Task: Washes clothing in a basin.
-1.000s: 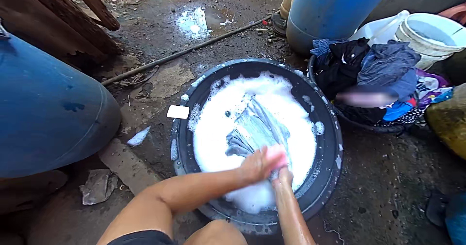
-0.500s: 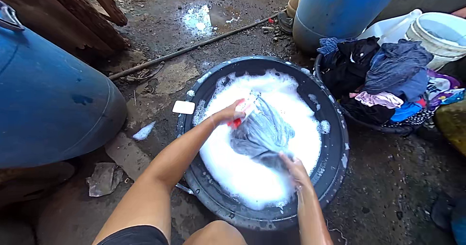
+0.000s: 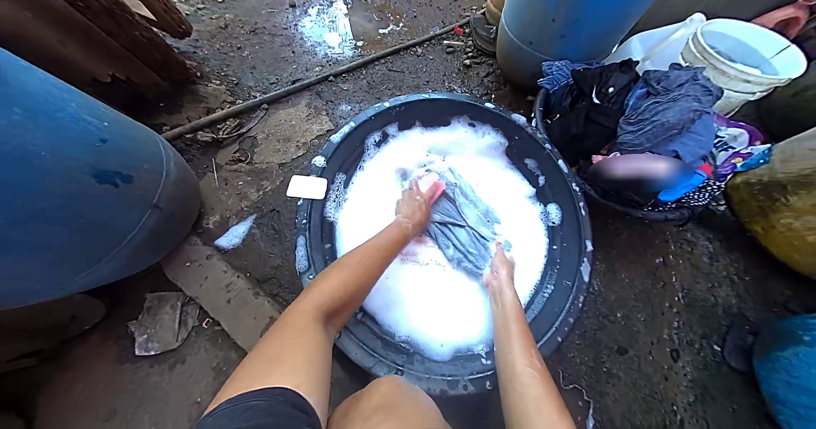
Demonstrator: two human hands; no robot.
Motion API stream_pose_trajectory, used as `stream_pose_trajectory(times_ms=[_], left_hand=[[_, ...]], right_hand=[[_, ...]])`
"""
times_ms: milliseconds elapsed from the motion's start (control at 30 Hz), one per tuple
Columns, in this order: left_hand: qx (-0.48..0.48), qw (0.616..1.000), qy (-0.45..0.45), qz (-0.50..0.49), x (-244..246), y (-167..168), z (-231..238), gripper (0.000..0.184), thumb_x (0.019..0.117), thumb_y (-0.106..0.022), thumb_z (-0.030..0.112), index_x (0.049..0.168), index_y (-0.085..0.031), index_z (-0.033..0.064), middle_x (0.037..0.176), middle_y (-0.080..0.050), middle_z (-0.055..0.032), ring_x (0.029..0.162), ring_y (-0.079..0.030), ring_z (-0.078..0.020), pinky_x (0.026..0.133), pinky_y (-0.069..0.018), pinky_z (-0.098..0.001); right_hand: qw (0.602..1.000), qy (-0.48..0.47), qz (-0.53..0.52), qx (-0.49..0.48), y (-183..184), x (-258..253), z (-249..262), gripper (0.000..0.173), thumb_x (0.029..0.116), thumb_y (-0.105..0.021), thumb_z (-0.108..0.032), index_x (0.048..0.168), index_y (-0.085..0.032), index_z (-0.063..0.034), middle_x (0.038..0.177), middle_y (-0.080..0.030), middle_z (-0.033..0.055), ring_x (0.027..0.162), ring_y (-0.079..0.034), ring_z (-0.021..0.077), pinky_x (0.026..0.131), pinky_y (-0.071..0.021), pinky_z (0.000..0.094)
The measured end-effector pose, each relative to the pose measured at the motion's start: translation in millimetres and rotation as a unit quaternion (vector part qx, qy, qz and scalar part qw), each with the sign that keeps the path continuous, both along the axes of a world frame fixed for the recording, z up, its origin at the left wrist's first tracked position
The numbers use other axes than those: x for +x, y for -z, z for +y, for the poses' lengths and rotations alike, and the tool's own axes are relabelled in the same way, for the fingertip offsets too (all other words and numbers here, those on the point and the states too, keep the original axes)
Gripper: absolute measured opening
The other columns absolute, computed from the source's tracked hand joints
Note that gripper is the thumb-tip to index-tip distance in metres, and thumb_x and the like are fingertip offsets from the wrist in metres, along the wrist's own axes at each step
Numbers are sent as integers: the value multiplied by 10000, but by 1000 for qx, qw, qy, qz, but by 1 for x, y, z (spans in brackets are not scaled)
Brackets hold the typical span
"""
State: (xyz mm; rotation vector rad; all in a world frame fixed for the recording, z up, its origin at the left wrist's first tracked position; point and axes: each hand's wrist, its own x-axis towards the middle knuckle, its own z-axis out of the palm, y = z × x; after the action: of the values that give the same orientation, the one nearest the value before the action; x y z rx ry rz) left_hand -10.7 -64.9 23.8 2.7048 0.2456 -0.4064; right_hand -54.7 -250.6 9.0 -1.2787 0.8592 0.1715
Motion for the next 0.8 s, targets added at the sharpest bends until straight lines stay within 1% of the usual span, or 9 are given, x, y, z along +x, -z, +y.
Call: stream_pose_trajectory(times_ms=[100,167,333,400,467,533,633,733,800], left_hand=[[-68,992,106,-25,-33,-5,-42,676,979,-595,192,1606,-346,216,1548,-356,-345,1311,-508,-526,972,-498,-641],[-75,990,116,14,-34,-8,-34,632,999,-583,169,1593,-367,165,1537,-389,-331,1315,-512,-516,1001,-470,-648],[-229,972,-54,20,12,-39,57,653,1003,-633,123,1592,-352,114,1371,-538,-357,1191,-572,-505,995,-451,-630],[-177,975,-132,-22,15,-39,80,747,973,-690,168,1616,-311,196,1415,-491,-370,1239,-549,-532,1008,-450,-667],[-72,977,-194,-52,6,-12,88,776,957,-693,190,1623,-300,249,1477,-397,-404,1263,-502,-592,972,-450,-709],[5,977,-209,-52,-15,29,76,661,1004,-608,211,1607,-339,228,1522,-327,-408,1307,-454,-604,994,-444,-702],[-11,981,-188,38,-35,43,53,575,1041,-526,114,1569,-334,-7,1568,-287,-388,1412,-398,-530,1153,-356,-587],[-25,984,-143,104,-42,34,53,551,1052,-482,66,1530,-294,-133,1613,-263,-343,1501,-300,-466,1239,-233,-515],[-22,985,-116,129,-45,30,58,577,1037,-539,97,1503,-319,-161,1598,-298,-344,1528,-248,-454,1261,-178,-500]], right_hand=[[999,-24,-25,-6,9,7,0,424,1113,-414,-270,1378,-489,51,1268,-598,229,1116,-617,250,960,-516,411],[999,-28,-13,-19,6,8,-13,420,1107,-437,-239,1392,-487,65,1321,-576,248,1172,-594,270,1009,-484,427],[974,-68,10,-217,-3,18,-36,478,1078,-528,-252,1356,-512,136,1357,-553,332,1272,-547,383,1087,-407,485],[937,-140,-19,-319,-20,10,-24,531,1087,-491,-289,1393,-462,145,1345,-554,370,1288,-548,457,1105,-408,538],[903,-224,-63,-360,-34,-1,6,486,1083,-495,-294,1293,-577,136,1205,-641,351,1159,-627,468,1030,-460,573],[891,-323,-42,-317,-30,-1,38,485,1086,-478,-353,1137,-683,84,1007,-706,251,933,-690,361,894,-533,524],[920,-331,37,-206,-11,15,74,568,1085,-453,-445,1006,-651,82,760,-638,127,625,-595,199,658,-517,376],[978,-172,64,-99,-5,25,95,419,1081,-521,-292,1198,-555,108,835,-608,134,624,-556,145,622,-492,299],[996,-70,27,-49,-11,17,95,380,1082,-519,-207,1275,-534,120,1044,-635,221,796,-628,206,755,-530,336]])
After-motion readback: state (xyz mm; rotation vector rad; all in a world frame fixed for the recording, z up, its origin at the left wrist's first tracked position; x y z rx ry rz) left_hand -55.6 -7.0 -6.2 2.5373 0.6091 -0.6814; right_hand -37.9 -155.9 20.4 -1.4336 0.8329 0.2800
